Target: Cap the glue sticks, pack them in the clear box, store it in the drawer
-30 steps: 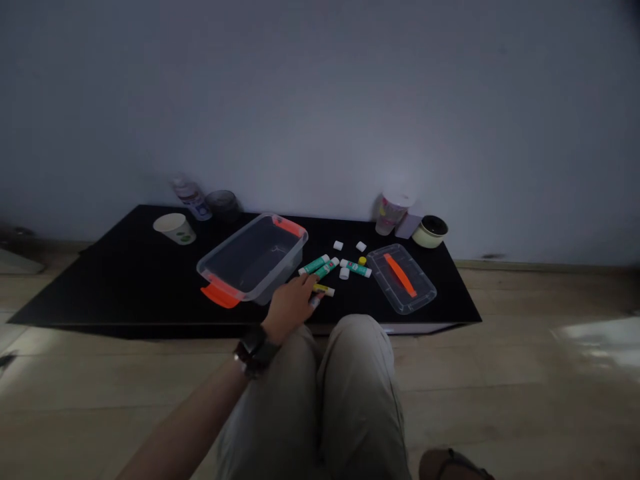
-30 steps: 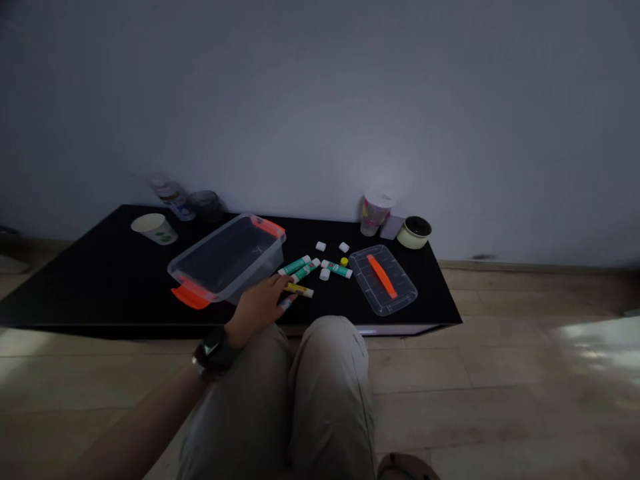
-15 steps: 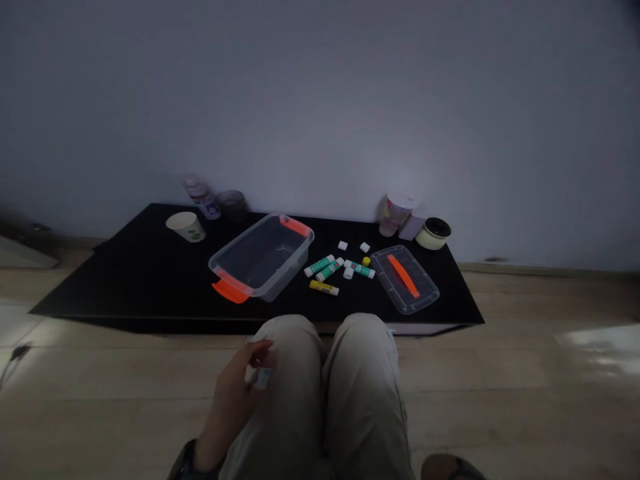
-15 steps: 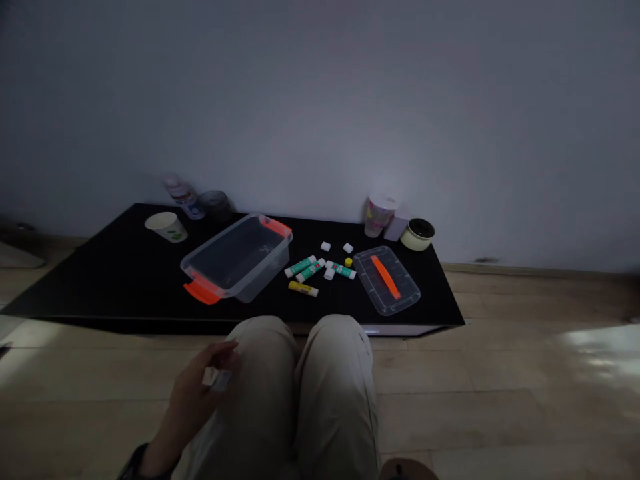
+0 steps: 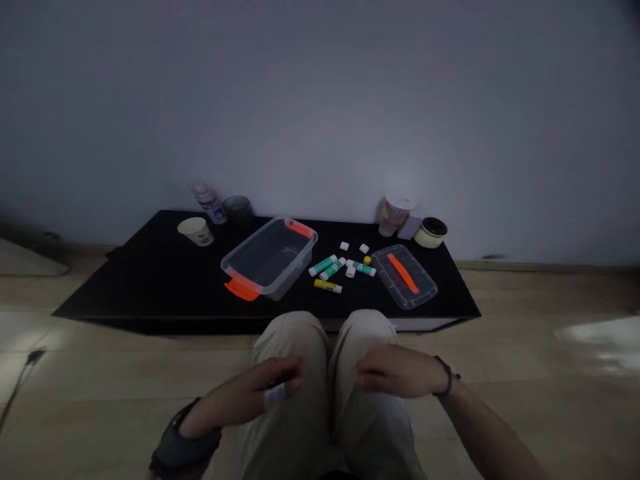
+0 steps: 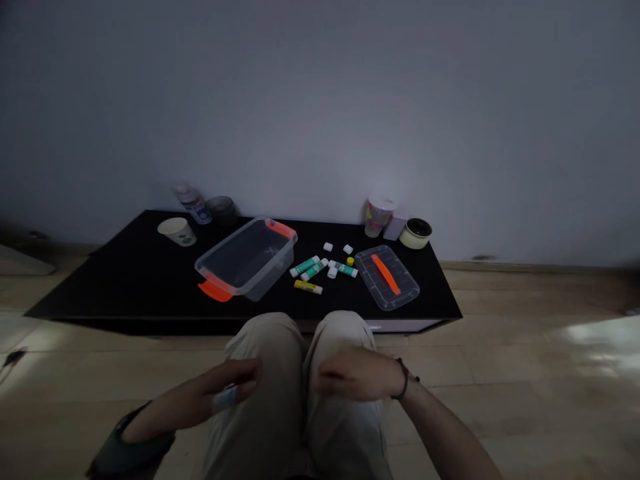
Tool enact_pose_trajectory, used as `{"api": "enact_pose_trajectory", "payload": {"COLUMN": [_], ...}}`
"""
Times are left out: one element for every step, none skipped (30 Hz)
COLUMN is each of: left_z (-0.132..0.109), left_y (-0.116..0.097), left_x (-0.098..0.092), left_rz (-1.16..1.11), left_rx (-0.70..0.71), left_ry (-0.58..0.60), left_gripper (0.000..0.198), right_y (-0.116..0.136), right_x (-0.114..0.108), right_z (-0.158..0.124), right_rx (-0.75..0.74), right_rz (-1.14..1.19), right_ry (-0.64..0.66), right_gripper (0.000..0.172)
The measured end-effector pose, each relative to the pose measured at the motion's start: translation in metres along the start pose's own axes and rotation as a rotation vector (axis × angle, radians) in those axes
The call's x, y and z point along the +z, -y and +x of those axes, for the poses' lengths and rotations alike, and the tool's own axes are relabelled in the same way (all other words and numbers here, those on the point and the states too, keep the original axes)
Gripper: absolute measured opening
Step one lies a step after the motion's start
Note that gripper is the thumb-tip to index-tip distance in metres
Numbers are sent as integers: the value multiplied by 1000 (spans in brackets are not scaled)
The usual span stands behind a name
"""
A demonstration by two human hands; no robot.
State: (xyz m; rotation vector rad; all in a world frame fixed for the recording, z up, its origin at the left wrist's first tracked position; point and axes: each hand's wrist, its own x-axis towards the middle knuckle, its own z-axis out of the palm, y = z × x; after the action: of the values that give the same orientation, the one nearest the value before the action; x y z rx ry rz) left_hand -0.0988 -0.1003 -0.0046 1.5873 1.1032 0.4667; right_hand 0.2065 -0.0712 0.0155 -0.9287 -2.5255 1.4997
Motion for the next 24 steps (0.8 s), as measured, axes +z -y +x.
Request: {"api": "enact_pose_trajectory", "payload": {"left_z": [0,2,7,15,27,43,62,82,104,126,146,165,181,194,203,210,215,218,220,221,221,222,223,223], "left_y": [-15,-30,-46,-60,-74,-86,-96,-103,-107,-107,-103,-97,-87,-76,-64,-52,-41,-32,-24,-19,-15,-13,-12,-11], "left_x": [-5,-11,-17,-23,-28,-33,-38,-42,-46,-50,-53,-56,-59,-61,-63,-64,-64,-65,-65,-65,-64,-64,-64,-63], "left_rz": [-41,-93,-153,-215,-284,-396,-504,-595,-696,-802,-900,-987,-1062,-1116,-1151,-1166,-1166,-1159,-1147,-1136,-1127,-1121,-1115,-1111], "left_rx": [35,84,142,193,240,295,286,237,194,172,159,141,115,77,40,-1,-45,-82,-114,-137,-150,-158,-164,-168], "left_ry": [139,215,290,376,451,406,252,139,76,58,73,97,114,125,127,130,135,137,140,143,146,151,159,166], "left_gripper": [47,55,63,67,67,70,72,72,72,72,71,70,69,69,69,69,69,69,69,69,70,70,70,70], "right_y": [10,21,31,40,46,50,50,47,41,32,20,7,-9,-25,-41,-57,-71,-83,-94,-101,-107,-111,-113,-114], "right_x": [-8,-17,-27,-37,-47,-57,-67,-76,-85,-93,-100,-106,-110,-113,-114,-113,-111,-108,-106,-103,-101,-100,-100,-101], "right_z": [-1,-2,-1,1,7,15,27,41,57,73,88,103,115,124,131,135,137,138,138,137,136,135,134,132], "right_rx": [-98,-206,-283,-345,-393,-439,-479,-511,-518,-504,-457,-367,-280,-198,-126,-71,-25,11,35,52,62,68,73,77], "right_rz": [82,189,293,398,507,616,724,831,928,1012,1091,1161,1217,1258,1288,1308,1322,1335,1346,1358,1368,1378,1384,1387], "right_ry": [186,348,459,504,433,307,145,-26,-154,-228,-282,-319,-338,-349,-360,-357,-348,-338,-328,-323,-321,-323,-325,-326], "right_gripper": [55,59,65,71,77,81,84,85,85,85,83,81,78,77,76,76,76,76,76,76,76,76,76,76]}}
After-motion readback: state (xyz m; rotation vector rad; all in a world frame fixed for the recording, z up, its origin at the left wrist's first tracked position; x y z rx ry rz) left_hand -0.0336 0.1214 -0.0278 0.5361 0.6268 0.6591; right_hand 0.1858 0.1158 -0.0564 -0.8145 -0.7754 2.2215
